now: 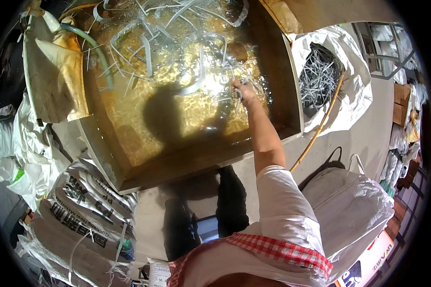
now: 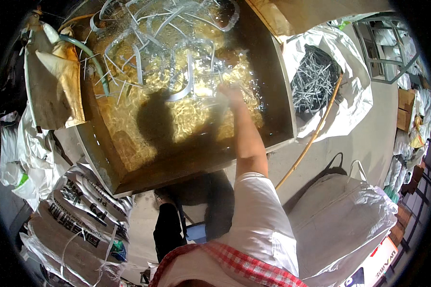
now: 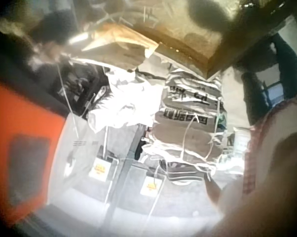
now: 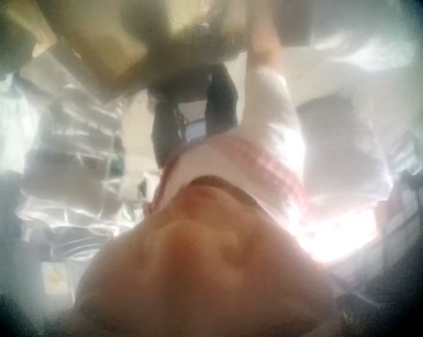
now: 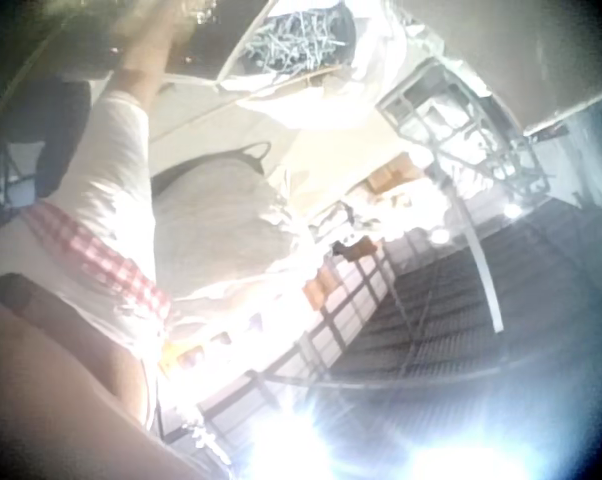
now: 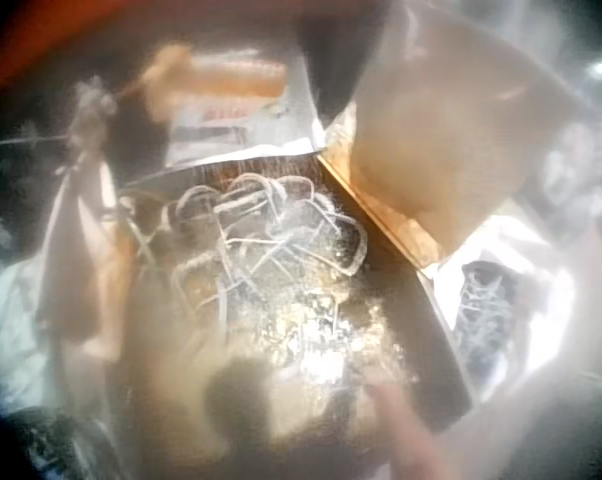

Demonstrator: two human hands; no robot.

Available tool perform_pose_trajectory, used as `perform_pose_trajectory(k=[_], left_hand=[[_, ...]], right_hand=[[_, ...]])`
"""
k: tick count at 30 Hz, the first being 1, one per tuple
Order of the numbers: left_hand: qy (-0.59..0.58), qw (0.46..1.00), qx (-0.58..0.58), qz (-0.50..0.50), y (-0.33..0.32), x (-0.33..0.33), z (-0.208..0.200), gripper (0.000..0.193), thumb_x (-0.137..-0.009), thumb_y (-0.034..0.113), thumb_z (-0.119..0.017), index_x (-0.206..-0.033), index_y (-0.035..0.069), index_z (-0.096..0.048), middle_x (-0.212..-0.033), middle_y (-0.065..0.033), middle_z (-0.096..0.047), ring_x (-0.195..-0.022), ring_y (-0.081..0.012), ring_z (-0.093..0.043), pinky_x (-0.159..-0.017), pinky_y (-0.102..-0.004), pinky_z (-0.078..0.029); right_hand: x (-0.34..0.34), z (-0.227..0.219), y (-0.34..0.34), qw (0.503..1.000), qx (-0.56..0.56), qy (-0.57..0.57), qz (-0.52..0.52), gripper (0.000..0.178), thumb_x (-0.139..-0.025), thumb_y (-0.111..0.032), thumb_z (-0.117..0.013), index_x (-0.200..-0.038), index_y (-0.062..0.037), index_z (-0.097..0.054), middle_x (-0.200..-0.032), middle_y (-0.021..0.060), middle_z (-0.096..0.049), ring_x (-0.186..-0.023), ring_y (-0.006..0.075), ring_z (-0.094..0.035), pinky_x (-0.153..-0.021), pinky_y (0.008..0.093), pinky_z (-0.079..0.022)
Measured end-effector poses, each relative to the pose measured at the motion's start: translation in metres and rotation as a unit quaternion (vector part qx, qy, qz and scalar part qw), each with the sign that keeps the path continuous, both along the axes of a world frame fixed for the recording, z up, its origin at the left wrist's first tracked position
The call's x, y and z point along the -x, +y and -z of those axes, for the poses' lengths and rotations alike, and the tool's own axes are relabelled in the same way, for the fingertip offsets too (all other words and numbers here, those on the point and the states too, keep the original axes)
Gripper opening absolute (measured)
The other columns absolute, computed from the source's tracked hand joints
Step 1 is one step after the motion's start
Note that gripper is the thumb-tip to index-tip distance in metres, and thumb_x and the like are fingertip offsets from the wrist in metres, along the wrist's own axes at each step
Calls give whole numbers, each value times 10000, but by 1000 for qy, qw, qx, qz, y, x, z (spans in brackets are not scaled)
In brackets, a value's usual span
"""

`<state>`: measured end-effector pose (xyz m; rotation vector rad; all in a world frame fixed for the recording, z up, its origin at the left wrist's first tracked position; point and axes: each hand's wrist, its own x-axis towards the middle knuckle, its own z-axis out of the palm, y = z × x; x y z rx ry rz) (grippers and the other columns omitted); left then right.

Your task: The person takes plastic parts from a bag, immerses them in a water bath using a wooden stick, rinses them by hand, and places them back into a collection bag.

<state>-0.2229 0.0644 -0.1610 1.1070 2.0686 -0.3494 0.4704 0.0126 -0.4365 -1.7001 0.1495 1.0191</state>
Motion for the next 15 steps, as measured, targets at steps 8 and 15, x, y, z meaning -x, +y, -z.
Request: perform_pose_trajectory(k=[8,15], left_hand=[[-4,1000,1,7,8,19,-9,366,-882,232,-444,-1105,-49,-515,-1036,-164,-568,-870,-249,-548,-778,-353,-441],[-24,999,-2,31,17,30,-8,354,-880,221,-446,-1097,-50,-518,-1028,-168,-571,-856,-254,-552,-767,-359,-448]], right_hand=[[60,67,-1,900,82,-357,-236,287,-882,-304,-499,-881,-23,-556,-647,79,-581,-549,178,-524,-529,312,-429],[129,-30,11,901,245,-316,-165,307,-877,-286,-484,-933,13,-525,-699,189,-578,-657,343,-568,-647,429,-442]])
